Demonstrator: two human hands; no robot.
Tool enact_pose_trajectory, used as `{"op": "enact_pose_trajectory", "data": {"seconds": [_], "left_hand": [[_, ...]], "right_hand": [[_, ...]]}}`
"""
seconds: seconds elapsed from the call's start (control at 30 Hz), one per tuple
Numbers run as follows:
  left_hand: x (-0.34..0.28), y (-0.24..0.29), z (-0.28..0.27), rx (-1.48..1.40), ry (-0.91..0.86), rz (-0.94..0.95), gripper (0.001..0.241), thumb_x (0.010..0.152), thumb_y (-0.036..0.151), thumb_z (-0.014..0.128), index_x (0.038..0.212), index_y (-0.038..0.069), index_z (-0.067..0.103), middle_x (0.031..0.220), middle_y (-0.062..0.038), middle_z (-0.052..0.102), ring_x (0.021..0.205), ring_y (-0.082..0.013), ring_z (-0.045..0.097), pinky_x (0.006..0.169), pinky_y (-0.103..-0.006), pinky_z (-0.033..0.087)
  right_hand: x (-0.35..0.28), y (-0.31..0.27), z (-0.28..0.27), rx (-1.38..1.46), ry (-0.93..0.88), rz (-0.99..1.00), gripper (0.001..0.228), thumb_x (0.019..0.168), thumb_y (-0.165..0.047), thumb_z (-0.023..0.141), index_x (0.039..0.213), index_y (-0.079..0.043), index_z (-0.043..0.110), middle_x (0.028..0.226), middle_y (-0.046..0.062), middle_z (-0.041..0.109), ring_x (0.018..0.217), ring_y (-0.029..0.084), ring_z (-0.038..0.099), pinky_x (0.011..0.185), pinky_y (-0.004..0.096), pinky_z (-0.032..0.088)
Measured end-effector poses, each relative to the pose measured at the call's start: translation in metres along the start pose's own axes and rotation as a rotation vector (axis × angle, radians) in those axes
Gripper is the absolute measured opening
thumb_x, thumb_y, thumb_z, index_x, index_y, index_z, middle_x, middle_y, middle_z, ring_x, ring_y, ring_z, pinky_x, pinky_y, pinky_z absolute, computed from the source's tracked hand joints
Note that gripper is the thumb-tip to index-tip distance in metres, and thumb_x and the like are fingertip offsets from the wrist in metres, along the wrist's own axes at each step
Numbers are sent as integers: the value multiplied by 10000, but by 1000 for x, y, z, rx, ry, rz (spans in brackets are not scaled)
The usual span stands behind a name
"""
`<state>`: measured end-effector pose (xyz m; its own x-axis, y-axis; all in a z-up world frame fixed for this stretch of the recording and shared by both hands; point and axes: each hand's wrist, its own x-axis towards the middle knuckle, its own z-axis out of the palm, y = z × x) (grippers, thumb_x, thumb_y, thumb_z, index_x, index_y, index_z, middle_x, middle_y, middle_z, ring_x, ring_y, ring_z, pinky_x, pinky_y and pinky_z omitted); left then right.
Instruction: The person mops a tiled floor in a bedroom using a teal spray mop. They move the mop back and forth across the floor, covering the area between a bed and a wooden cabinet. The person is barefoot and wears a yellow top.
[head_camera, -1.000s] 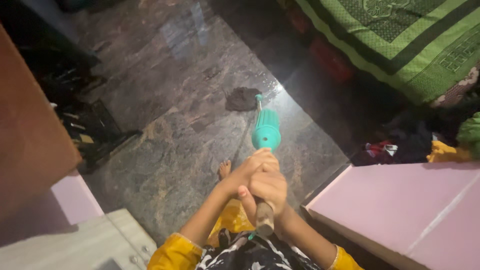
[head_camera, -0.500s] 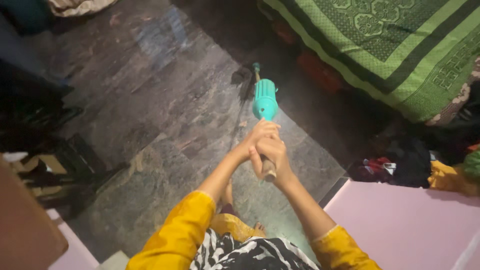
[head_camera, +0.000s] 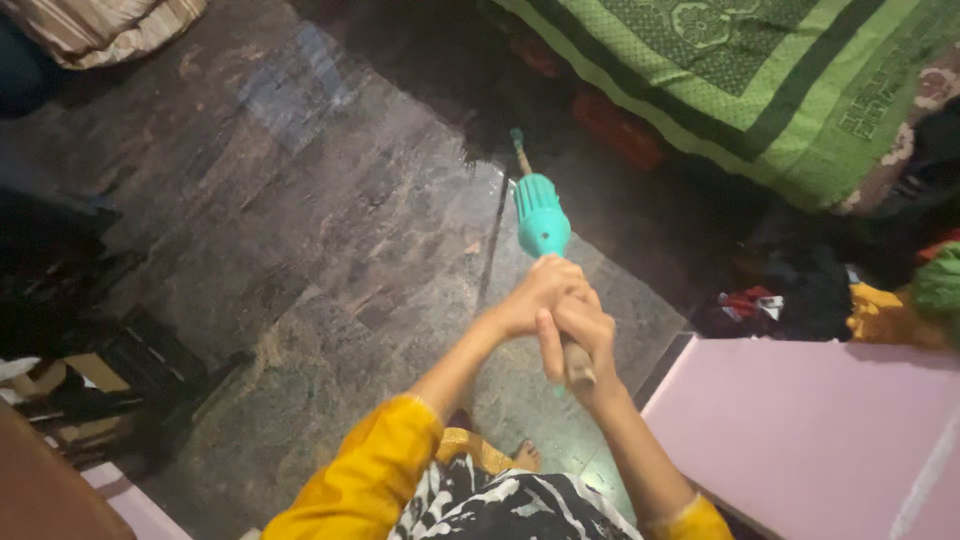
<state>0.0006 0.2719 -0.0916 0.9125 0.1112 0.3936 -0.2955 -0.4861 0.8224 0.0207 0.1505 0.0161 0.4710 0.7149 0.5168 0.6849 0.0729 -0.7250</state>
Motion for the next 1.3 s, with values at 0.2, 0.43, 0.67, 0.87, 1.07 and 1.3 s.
{"op": "enact_pose_trajectory", "data": {"seconds": [0.2, 0.43, 0.67, 0.87, 1.07, 1.3], "left_hand": [[-49, 150, 28, -72, -125, -26, 202, 692, 201, 670, 872, 171, 758, 860, -4, 680, 962, -219, 626, 1020, -412, 380], [-94, 283, 57, -67, -329, 50, 217, 735, 191, 634, 929, 105, 678, 953, -44, 690, 1019, -268, 624, 994, -395, 410], [-75, 291, 78, -39, -435, 65, 240, 723, 335, 722, 808, 127, 640, 841, -35, 672, 915, -292, 626, 882, -420, 432], [-56, 248, 86, -35, -424, 111, 248, 703, 312, 724, 870, 143, 653, 839, -17, 657, 920, -267, 621, 918, -422, 423], [-45, 154, 69, -22, -273, 153, 218, 715, 262, 721, 871, 129, 648, 884, -40, 643, 963, -262, 622, 971, -422, 433], [-29, -33, 60, -79, -46, 22, 80, 848, 183, 603, 881, 110, 604, 1003, -50, 618, 1082, -266, 604, 1055, -430, 437]], "right_hand": [[-72, -109, -71, 7, -87, 90, 246, 817, 40, 667, 629, -25, 522, 601, 101, 477, 533, 225, 476, 599, 364, 418], [-119, -204, -149, 186, -214, -187, 147, 749, -37, 698, 658, -34, 582, 594, 74, 508, 512, 239, 507, 638, 360, 417], [-142, -182, -161, 397, -70, -301, 299, 938, -126, 690, 694, -60, 531, 613, 40, 535, 515, 194, 532, 614, 352, 456], [-129, -150, -149, 374, 54, -309, 356, 982, -177, 667, 690, -61, 500, 599, 22, 517, 490, 181, 512, 596, 350, 468], [-94, -75, -98, 275, -9, -425, 359, 940, -185, 692, 664, -76, 489, 580, 15, 472, 481, 184, 470, 570, 356, 387], [-29, 48, -22, 26, -186, -347, 307, 829, -135, 736, 644, -90, 495, 623, 59, 474, 584, 261, 480, 664, 388, 398]]}}
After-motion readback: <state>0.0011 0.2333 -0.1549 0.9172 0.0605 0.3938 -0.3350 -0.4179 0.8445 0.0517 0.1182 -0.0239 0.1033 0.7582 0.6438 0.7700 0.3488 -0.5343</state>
